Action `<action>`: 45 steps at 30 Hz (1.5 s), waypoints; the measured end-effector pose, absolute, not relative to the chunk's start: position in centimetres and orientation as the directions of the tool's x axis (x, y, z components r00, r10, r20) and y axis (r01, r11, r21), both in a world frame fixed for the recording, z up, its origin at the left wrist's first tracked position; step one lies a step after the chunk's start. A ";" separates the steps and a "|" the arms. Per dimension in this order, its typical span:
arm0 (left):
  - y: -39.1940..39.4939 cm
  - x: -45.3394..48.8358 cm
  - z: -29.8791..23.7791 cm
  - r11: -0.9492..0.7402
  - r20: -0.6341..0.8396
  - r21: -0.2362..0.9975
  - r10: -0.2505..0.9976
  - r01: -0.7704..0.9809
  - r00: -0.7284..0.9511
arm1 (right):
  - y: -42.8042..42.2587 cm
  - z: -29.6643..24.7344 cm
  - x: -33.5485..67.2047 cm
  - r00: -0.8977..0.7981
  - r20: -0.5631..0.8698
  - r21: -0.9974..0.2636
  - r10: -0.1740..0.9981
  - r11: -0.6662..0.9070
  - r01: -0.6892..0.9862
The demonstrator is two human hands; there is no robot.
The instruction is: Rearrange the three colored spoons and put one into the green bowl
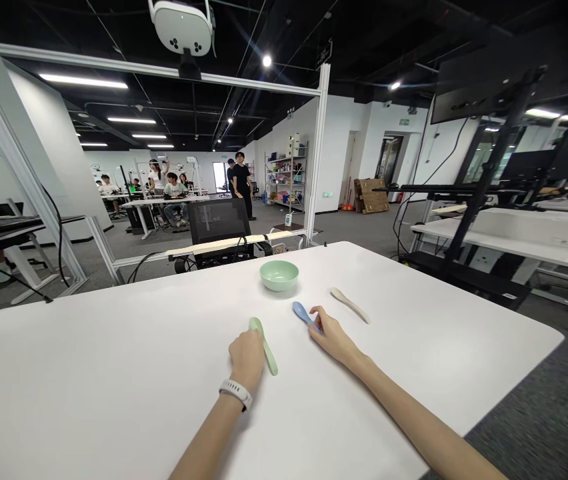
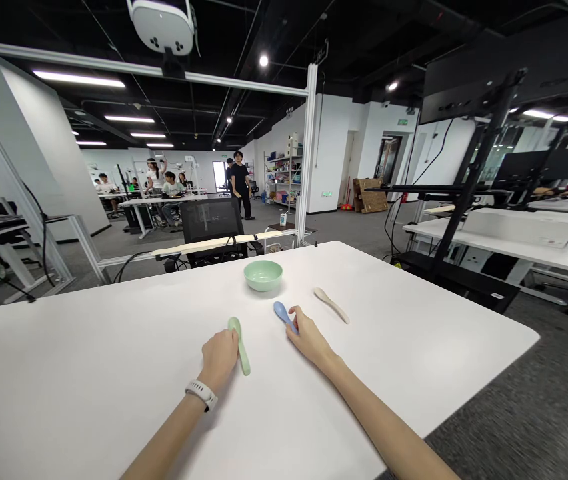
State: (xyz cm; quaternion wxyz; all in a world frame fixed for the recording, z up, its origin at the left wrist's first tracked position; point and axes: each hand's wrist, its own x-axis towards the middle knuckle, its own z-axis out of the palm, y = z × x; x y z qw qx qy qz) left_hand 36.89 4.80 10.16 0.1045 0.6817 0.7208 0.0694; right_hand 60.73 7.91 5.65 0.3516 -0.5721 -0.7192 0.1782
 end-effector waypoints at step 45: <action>2.1 17.3 11.8 0.157 0.193 0.212 0.961 0.965 -0.198 | 8.4 6.2 61.6 -0.015 0.280 -0.649 0.960 0.200 0.734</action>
